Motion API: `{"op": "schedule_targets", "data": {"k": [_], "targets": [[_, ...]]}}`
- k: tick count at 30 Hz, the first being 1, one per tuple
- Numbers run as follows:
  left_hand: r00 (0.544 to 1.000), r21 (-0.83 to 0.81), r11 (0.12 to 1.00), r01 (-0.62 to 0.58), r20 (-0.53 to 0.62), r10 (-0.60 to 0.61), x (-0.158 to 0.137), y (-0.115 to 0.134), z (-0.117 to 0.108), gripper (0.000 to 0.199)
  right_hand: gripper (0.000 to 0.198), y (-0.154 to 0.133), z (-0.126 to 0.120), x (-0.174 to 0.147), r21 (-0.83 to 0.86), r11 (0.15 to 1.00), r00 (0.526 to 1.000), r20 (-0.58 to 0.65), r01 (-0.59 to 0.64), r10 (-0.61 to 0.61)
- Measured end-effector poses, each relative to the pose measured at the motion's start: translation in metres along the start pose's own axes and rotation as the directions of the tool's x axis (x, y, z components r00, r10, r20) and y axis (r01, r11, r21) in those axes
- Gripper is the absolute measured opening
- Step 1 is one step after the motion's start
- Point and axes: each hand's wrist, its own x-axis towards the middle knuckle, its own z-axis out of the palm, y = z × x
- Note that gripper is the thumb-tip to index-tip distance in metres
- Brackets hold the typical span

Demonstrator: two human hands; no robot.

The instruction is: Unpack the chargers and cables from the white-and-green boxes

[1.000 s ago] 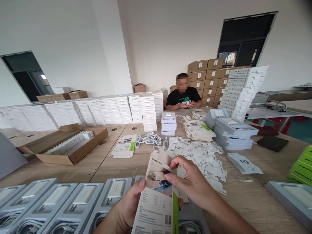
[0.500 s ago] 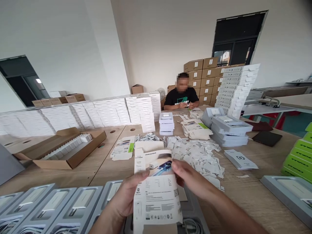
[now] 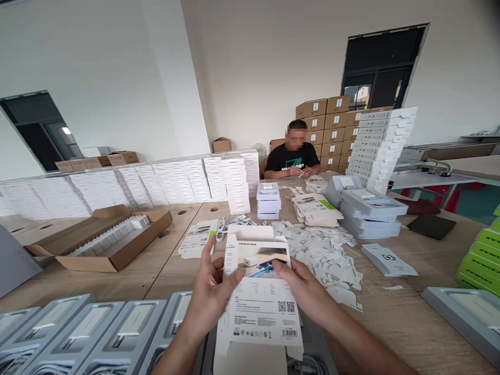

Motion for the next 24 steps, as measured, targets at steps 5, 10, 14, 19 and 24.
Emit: {"op": "schedule_targets", "data": {"k": [5, 10, 14, 19, 24], "targets": [[0.999, -0.036, 0.999, -0.014, 0.05, 0.016, -0.004, 0.003, 0.007, 0.077, 0.042, -0.003, -0.002, 0.0, -0.06, 0.996, 0.997, 0.053, 0.061, -0.058], [1.0, -0.003, 1.0, -0.005, 0.029, 0.005, -0.003, 0.004, 0.006, 0.066, 0.049, -0.005, -0.003, -0.001, -0.084, 0.994, 0.997, 0.026, 0.07, -0.068], [0.998, -0.073, 0.997, 0.015, 0.06, -0.01, -0.003, 0.002, 0.003, 0.067, 0.066, -0.002, -0.005, 0.001, -0.018, 0.997, 0.996, -0.049, 0.072, -0.073], [0.993, -0.141, 0.985, 0.097, 0.087, -0.085, -0.003, 0.002, -0.004, 0.039, 0.044, 0.006, 0.002, 0.002, 0.06, 0.992, 0.994, -0.034, 0.109, -0.107], [0.987, -0.316, 0.939, 0.133, 0.129, -0.096, 0.005, 0.0, -0.013, 0.034, 0.034, 0.007, 0.004, 0.004, 0.02, 0.993, 0.993, -0.02, 0.115, -0.115]]}}
